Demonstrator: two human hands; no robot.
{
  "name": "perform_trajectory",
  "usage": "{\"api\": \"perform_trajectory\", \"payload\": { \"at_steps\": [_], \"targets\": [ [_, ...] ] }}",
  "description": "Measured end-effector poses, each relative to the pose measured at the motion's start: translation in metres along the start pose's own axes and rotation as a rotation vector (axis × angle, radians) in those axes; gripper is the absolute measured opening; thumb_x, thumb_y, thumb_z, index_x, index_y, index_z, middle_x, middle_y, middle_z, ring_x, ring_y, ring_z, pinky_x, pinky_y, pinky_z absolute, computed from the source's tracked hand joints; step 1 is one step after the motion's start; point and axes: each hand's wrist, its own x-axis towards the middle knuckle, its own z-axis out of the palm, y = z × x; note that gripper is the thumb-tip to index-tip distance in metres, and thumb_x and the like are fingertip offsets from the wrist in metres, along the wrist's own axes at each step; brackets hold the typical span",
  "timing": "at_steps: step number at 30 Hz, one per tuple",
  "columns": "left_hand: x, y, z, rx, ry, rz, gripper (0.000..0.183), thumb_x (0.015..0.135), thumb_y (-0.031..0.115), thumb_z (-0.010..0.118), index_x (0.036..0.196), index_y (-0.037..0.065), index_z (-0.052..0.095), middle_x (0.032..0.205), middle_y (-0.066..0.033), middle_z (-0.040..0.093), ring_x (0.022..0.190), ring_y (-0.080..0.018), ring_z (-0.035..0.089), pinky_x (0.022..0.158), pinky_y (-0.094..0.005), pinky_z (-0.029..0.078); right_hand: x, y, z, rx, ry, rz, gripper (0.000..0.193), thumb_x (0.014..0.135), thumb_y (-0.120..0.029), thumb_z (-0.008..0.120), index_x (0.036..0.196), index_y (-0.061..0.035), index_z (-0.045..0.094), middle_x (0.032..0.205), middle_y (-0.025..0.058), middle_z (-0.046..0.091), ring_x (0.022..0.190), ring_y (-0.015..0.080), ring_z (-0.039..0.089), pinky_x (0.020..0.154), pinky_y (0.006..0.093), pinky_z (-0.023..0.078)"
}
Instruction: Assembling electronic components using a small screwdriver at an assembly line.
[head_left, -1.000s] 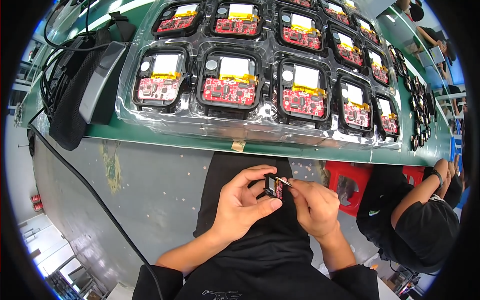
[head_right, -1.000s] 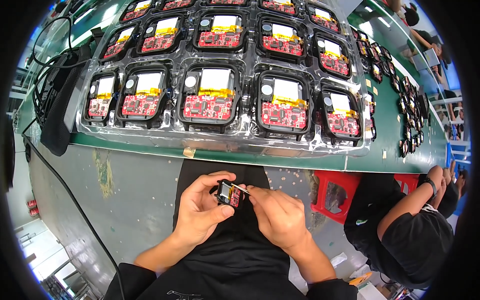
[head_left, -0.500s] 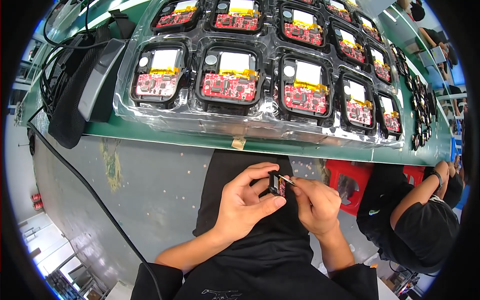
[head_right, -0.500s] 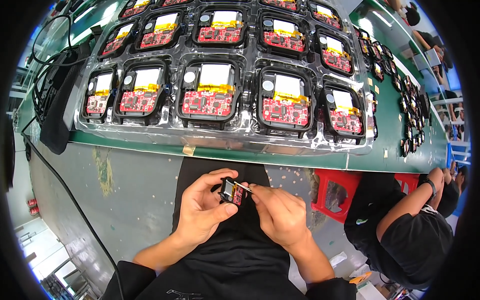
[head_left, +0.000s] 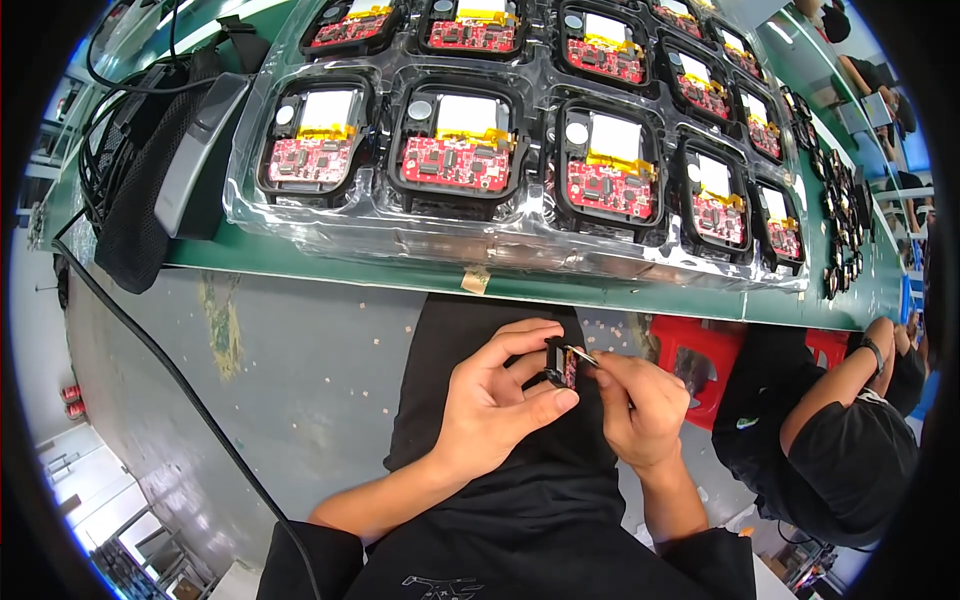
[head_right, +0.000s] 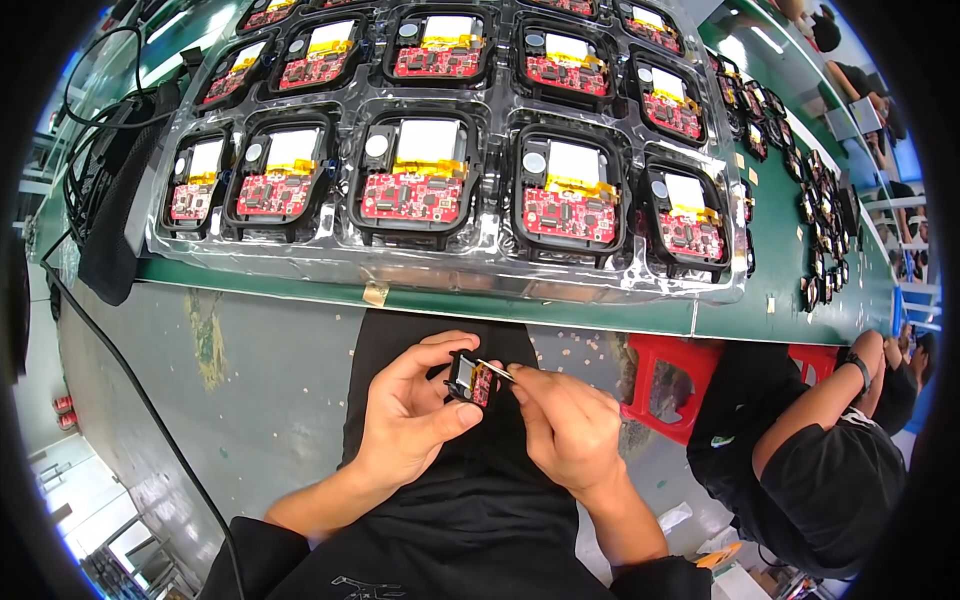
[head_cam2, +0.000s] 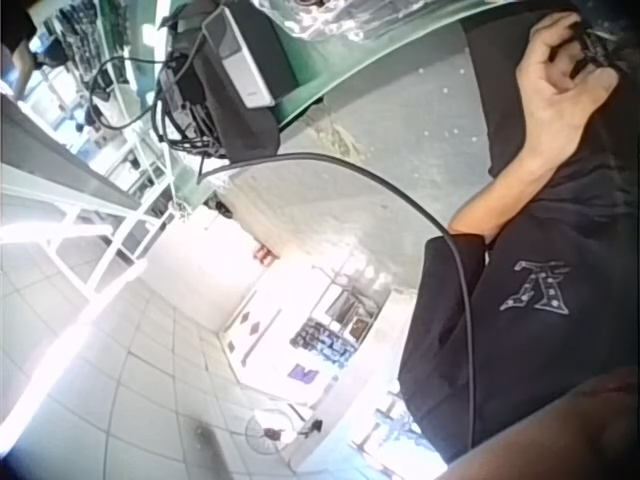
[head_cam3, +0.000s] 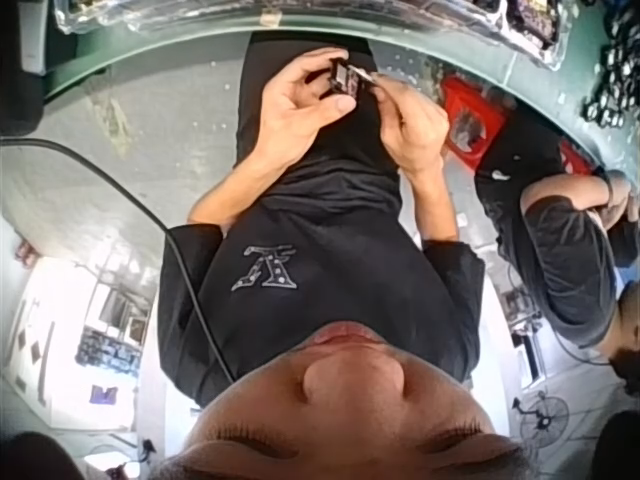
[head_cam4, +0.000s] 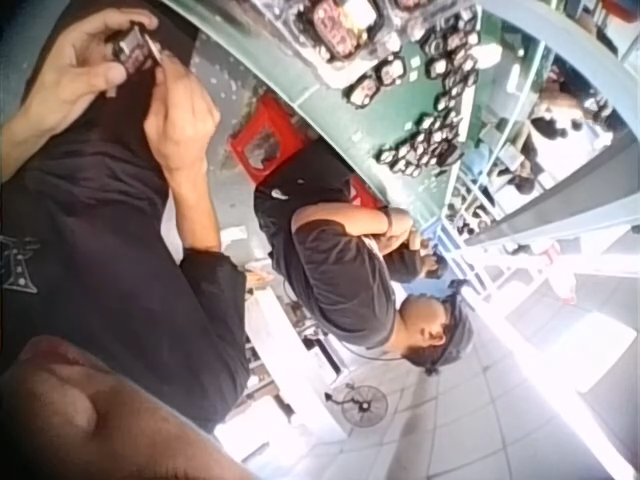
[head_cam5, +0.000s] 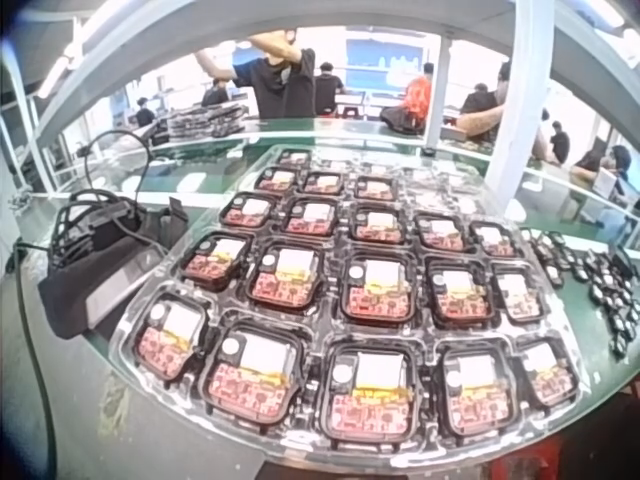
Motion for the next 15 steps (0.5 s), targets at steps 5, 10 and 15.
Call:
{"api": "perform_trajectory", "payload": {
  "at_steps": [5,10,15],
  "targets": [
    [0.0025,-0.0001,0.0001,0.031,-0.019,0.021,0.054,0.084,-0.013,0.073,0.133,-0.001,0.055,0.141,-0.0127,0.043,0.122,-0.0257,0.058,0.1,-0.038,0.055,0.0007,0.0011,-0.0012,0.014,-0.005,0.018,0.022,0.078,0.007,0.074,0.098,0.0006,0.069,0.082,0.014,0.072,0.066,0.0283,0.07,0.057,0.035,0.055],
    [0.0015,-0.0017,0.0018,-0.01,0.0,-0.007,0.054,0.083,-0.013,0.074,0.133,-0.002,0.056,0.14,-0.0124,0.045,0.122,-0.0254,0.058,0.1,-0.0379,0.055,-0.0009,0.002,0.0021,0.009,-0.01,0.016,0.023,0.077,0.008,0.074,0.099,0.0011,0.07,0.081,0.0135,0.072,0.065,0.0276,0.07,0.057,0.0346,0.055],
    [0.0012,-0.0044,0.0048,-0.065,0.031,0.024,0.053,0.083,-0.012,0.075,0.132,-0.002,0.057,0.141,-0.0121,0.045,0.122,-0.026,0.058,0.1,-0.0371,0.055,-0.0032,-0.0014,0.0062,-0.113,0.036,-0.054,0.027,0.075,0.009,0.074,0.101,0.0021,0.07,0.082,0.0136,0.072,0.065,0.0261,0.07,0.057,0.0336,0.055]
  ]
}}
